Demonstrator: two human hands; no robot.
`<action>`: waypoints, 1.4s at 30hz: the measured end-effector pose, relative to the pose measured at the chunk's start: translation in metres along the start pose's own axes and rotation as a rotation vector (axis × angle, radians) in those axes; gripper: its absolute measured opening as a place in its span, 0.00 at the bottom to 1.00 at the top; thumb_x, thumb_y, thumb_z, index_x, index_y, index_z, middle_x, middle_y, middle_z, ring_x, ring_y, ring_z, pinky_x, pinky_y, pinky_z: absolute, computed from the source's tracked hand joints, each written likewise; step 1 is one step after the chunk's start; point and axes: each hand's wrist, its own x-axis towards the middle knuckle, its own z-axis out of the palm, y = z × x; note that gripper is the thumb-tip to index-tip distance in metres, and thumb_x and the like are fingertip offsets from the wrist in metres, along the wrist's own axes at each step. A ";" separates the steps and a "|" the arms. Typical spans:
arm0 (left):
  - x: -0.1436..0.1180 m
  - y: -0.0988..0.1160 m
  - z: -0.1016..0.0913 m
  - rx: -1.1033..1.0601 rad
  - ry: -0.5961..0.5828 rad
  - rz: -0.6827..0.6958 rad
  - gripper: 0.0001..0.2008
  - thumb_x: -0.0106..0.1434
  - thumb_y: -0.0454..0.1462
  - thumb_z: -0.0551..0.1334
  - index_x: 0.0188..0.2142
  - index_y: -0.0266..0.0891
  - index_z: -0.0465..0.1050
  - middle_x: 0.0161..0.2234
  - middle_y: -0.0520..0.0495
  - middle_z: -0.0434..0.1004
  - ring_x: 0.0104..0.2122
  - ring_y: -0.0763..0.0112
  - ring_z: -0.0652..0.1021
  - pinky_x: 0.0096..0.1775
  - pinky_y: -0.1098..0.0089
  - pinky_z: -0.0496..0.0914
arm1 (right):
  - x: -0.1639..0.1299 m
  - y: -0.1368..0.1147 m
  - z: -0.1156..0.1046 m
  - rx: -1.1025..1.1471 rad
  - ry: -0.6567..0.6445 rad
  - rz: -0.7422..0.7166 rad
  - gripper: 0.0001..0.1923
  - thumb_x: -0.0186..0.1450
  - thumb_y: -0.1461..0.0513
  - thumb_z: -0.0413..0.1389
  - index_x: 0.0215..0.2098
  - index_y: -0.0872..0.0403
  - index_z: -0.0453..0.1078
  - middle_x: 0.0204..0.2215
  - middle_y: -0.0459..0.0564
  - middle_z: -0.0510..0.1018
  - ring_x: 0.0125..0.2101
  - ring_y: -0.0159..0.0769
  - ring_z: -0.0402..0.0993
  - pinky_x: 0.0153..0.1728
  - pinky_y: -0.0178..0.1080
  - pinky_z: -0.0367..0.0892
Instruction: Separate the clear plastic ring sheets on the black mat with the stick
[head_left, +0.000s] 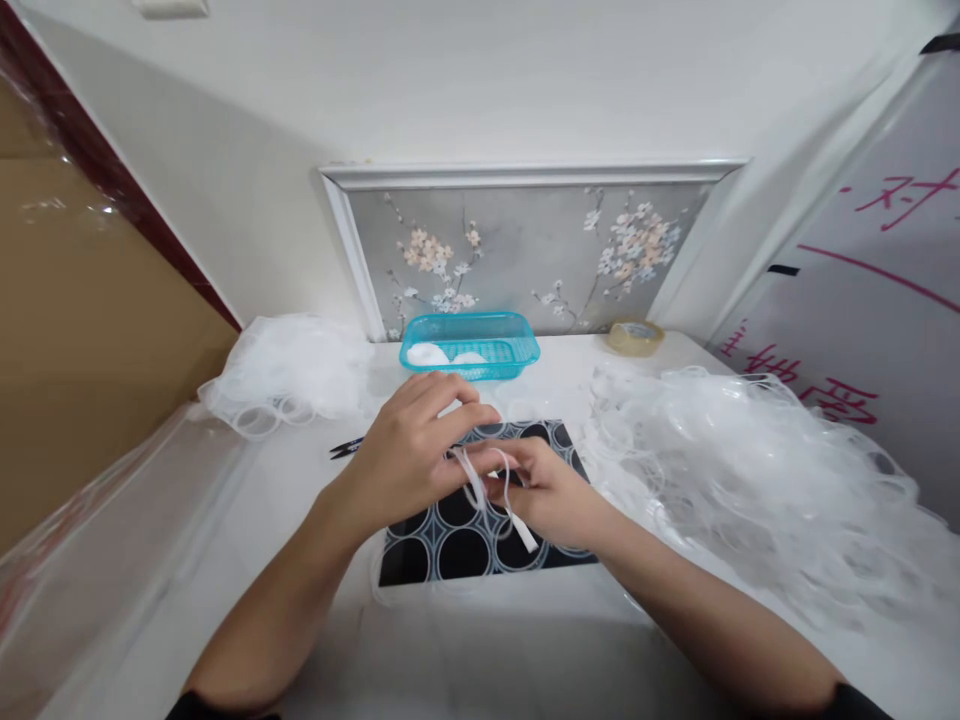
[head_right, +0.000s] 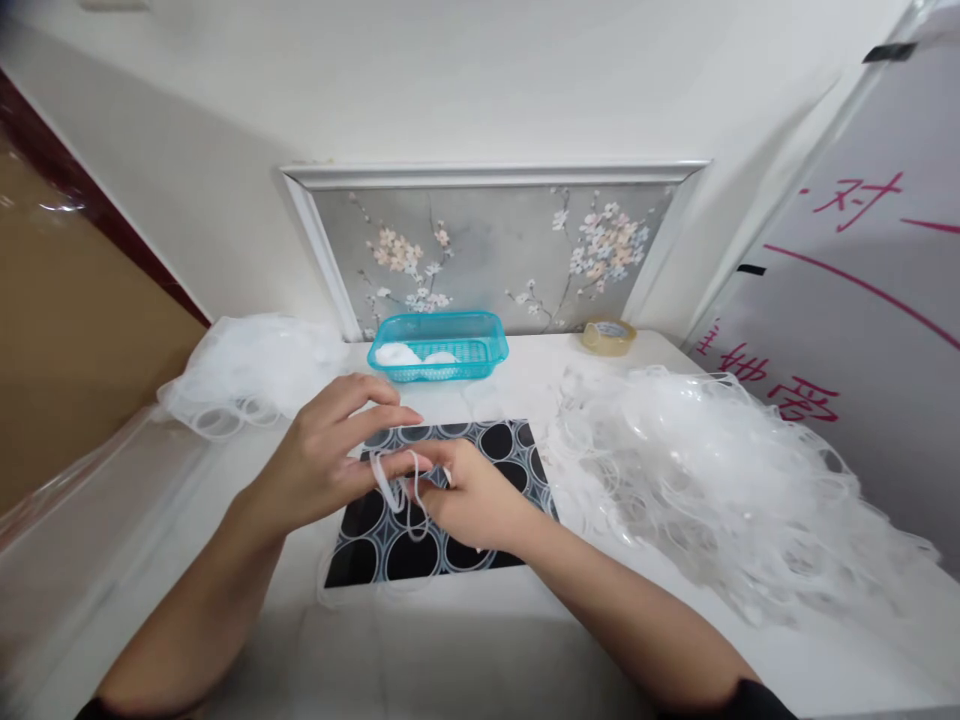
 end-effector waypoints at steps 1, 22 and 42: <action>0.000 -0.001 0.000 0.000 0.009 0.004 0.13 0.66 0.45 0.61 0.38 0.37 0.72 0.34 0.46 0.70 0.36 0.66 0.71 0.39 0.64 0.68 | 0.000 -0.001 -0.002 -0.024 0.103 0.002 0.10 0.59 0.70 0.51 0.34 0.54 0.73 0.29 0.45 0.77 0.31 0.32 0.72 0.35 0.38 0.67; 0.002 0.001 0.007 0.032 0.041 -0.067 0.15 0.67 0.46 0.59 0.36 0.35 0.72 0.28 0.47 0.70 0.29 0.67 0.68 0.34 0.66 0.64 | 0.002 0.010 0.006 0.244 -0.023 0.095 0.08 0.62 0.65 0.52 0.24 0.55 0.67 0.21 0.41 0.66 0.25 0.28 0.60 0.30 0.35 0.60; 0.003 -0.010 0.013 -0.117 0.076 0.021 0.27 0.54 0.58 0.66 0.40 0.41 0.63 0.30 0.52 0.69 0.28 0.70 0.68 0.35 0.66 0.63 | -0.007 -0.004 0.002 -0.225 0.285 -0.079 0.20 0.69 0.63 0.48 0.58 0.43 0.64 0.55 0.48 0.72 0.61 0.45 0.59 0.61 0.60 0.52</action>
